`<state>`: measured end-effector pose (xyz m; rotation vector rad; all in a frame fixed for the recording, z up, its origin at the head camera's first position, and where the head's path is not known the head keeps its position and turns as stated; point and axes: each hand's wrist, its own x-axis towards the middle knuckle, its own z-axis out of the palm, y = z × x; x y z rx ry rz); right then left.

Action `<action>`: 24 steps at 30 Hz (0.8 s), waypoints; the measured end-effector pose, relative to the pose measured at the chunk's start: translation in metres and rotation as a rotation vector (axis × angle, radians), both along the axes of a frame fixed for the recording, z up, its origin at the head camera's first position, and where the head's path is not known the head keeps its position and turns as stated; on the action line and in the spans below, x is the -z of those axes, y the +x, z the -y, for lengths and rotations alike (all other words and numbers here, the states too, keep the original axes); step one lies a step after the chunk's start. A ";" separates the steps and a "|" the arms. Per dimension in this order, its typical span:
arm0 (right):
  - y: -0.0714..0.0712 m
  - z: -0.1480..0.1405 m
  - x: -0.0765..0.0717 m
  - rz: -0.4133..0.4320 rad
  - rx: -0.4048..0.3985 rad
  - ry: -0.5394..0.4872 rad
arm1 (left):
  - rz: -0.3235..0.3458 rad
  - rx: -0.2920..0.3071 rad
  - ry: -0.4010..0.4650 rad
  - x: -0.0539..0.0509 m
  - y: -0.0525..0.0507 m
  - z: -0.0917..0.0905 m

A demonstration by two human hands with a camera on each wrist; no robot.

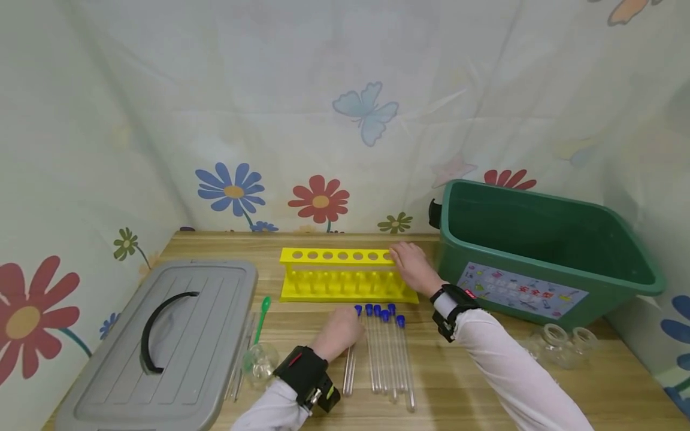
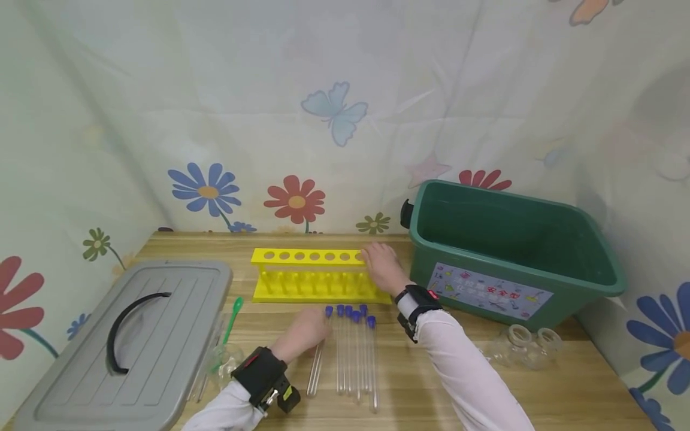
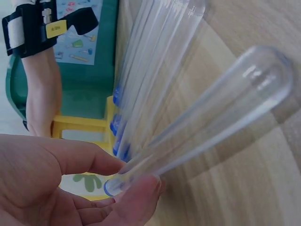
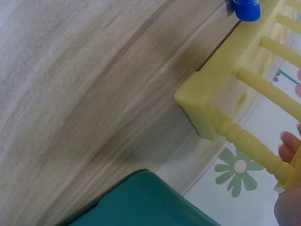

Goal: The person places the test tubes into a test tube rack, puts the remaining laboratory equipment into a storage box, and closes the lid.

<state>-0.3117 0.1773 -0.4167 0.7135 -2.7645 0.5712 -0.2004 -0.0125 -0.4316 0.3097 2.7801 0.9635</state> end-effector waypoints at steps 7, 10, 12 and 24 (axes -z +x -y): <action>-0.001 0.000 -0.002 0.003 0.036 0.017 | -0.060 -0.009 0.020 -0.020 0.002 0.003; -0.001 0.001 -0.001 0.012 0.067 0.047 | -0.048 -0.020 0.052 -0.035 0.004 0.006; 0.000 0.001 0.000 0.002 0.088 0.072 | -0.050 -0.020 0.057 -0.047 0.004 0.009; 0.000 0.001 0.003 -0.040 0.115 0.051 | -0.167 -0.108 0.092 -0.113 -0.009 0.044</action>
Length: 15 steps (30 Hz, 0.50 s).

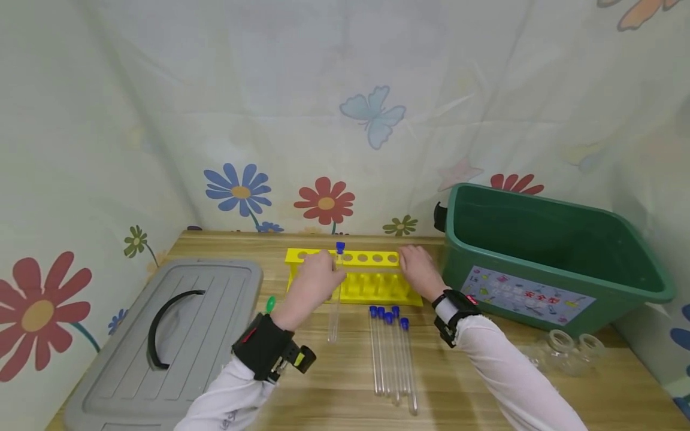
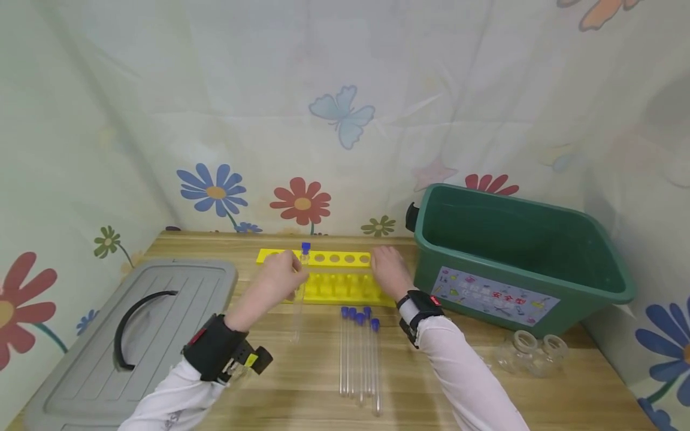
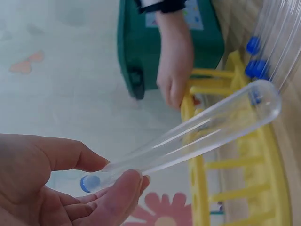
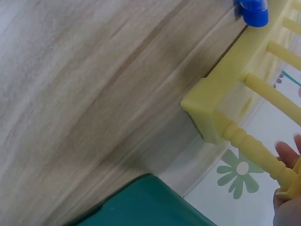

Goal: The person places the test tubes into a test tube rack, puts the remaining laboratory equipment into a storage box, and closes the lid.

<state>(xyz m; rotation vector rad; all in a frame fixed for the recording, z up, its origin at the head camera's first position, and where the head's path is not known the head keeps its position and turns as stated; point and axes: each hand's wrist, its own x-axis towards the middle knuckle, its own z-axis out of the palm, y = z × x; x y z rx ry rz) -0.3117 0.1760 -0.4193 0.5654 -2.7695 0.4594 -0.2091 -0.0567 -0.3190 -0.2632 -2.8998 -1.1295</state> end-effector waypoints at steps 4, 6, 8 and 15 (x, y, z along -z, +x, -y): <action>-0.001 0.000 0.003 -0.013 0.012 0.003 | -0.053 -0.054 0.056 -0.015 -0.009 0.016; -0.001 0.000 0.003 -0.015 0.018 -0.005 | -0.079 -0.077 0.090 -0.019 -0.013 0.025; 0.000 0.000 0.004 -0.021 0.013 -0.001 | -0.115 -0.095 0.106 -0.022 -0.017 0.033; 0.000 0.001 0.003 0.011 0.037 0.008 | -0.269 -0.157 0.039 -0.027 -0.030 0.057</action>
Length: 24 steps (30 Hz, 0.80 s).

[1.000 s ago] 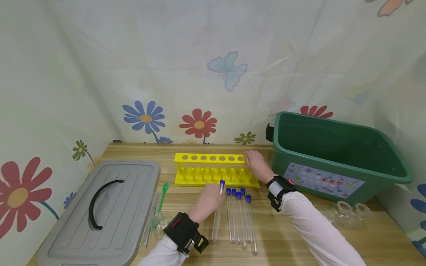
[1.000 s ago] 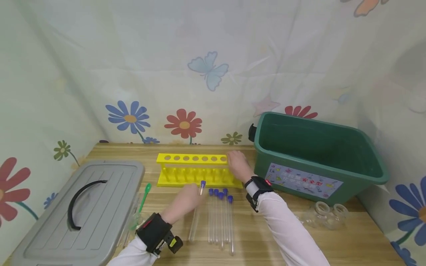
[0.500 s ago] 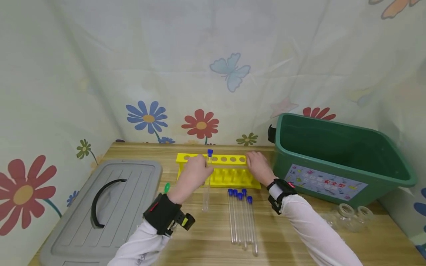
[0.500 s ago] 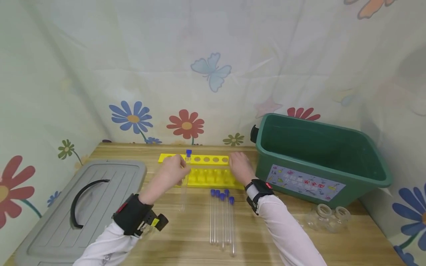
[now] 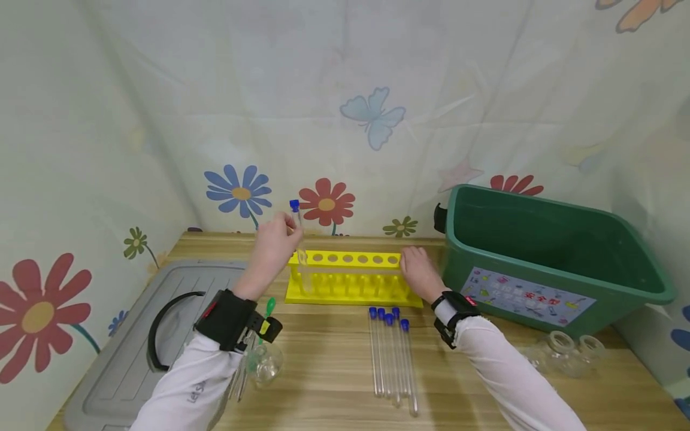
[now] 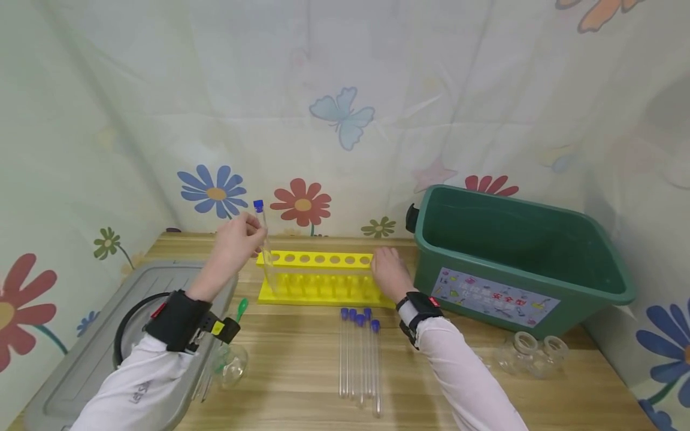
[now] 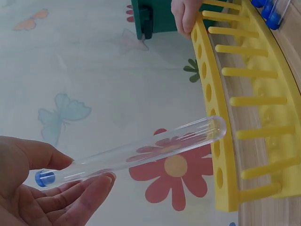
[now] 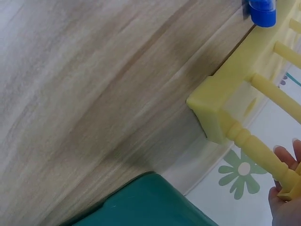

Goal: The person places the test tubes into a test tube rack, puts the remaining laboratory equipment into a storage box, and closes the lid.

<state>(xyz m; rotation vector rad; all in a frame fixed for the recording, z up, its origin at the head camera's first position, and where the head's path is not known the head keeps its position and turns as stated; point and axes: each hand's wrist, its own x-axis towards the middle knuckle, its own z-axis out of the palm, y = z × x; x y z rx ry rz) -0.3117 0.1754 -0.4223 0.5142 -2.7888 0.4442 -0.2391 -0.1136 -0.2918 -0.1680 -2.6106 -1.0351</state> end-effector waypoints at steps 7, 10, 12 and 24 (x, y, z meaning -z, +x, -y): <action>0.002 0.004 -0.004 -0.011 -0.015 0.084 | -0.067 0.026 0.008 0.003 -0.006 0.011; 0.002 0.006 -0.005 -0.008 -0.009 0.087 | -0.095 0.040 0.007 0.008 -0.010 0.012; 0.002 0.006 -0.005 -0.004 -0.008 0.082 | -0.117 0.040 -0.005 0.011 -0.012 0.012; 0.001 0.002 0.000 0.001 -0.016 0.060 | -0.194 0.014 0.004 0.016 -0.021 0.011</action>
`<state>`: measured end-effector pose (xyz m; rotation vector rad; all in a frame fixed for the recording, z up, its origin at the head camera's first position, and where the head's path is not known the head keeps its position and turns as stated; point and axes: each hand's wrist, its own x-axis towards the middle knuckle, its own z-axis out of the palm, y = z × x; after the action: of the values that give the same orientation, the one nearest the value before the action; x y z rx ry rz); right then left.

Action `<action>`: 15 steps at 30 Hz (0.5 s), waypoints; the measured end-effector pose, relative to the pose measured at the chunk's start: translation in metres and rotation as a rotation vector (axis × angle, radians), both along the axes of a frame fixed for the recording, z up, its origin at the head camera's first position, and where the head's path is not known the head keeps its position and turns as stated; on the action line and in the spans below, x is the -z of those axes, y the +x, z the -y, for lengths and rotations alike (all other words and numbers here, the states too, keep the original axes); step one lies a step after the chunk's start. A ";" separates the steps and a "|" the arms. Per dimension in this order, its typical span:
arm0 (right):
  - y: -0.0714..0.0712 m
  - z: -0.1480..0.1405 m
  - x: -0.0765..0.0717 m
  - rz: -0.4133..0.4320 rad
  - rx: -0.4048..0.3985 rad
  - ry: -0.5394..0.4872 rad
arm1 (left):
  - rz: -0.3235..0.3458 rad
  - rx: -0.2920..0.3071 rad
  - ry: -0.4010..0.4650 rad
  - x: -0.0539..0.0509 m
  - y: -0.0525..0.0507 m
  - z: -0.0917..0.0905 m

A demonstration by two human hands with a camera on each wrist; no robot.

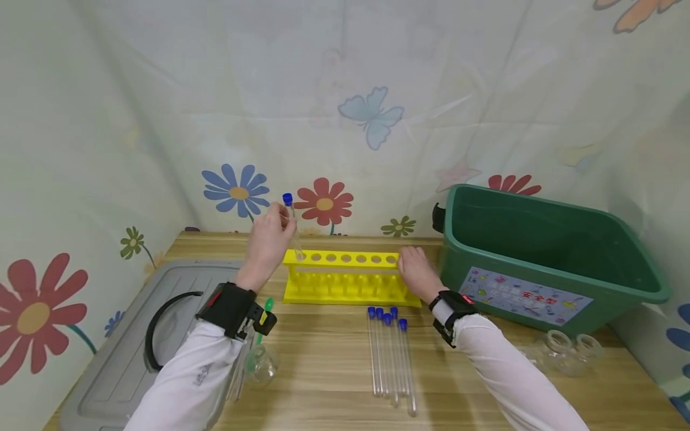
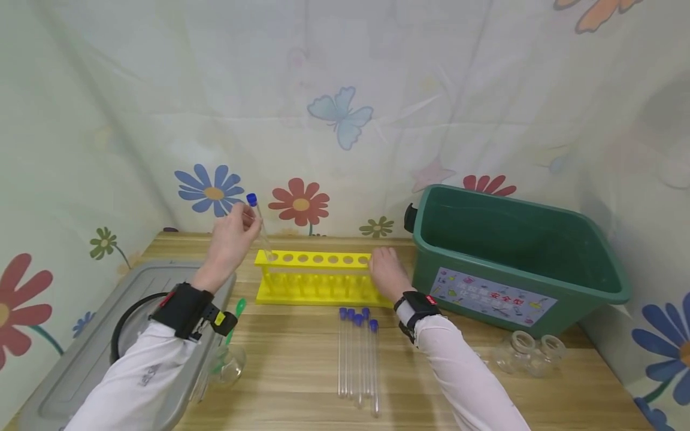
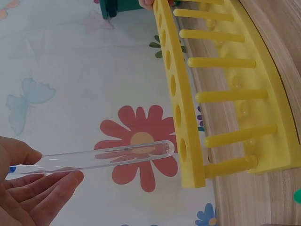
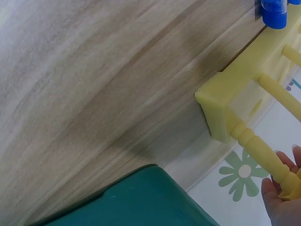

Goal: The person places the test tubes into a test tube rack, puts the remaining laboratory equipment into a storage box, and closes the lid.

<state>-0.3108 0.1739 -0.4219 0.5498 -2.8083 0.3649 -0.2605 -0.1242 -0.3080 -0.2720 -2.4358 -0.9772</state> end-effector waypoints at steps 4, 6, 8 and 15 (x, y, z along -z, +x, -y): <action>-0.002 -0.001 0.002 0.008 0.005 -0.001 | -0.012 -0.005 -0.010 0.004 -0.004 0.000; -0.002 -0.001 0.002 0.013 0.009 -0.010 | -0.004 -0.008 -0.020 0.007 -0.005 0.000; -0.001 -0.001 0.003 0.022 0.024 -0.023 | 0.011 -0.008 -0.027 0.010 -0.006 0.000; -0.001 -0.001 0.003 0.014 0.024 -0.015 | 0.015 -0.004 -0.020 0.013 -0.010 0.000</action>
<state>-0.3117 0.1750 -0.4244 0.5119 -2.8206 0.3857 -0.2702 -0.1243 -0.3208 -0.2673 -2.4598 -0.9565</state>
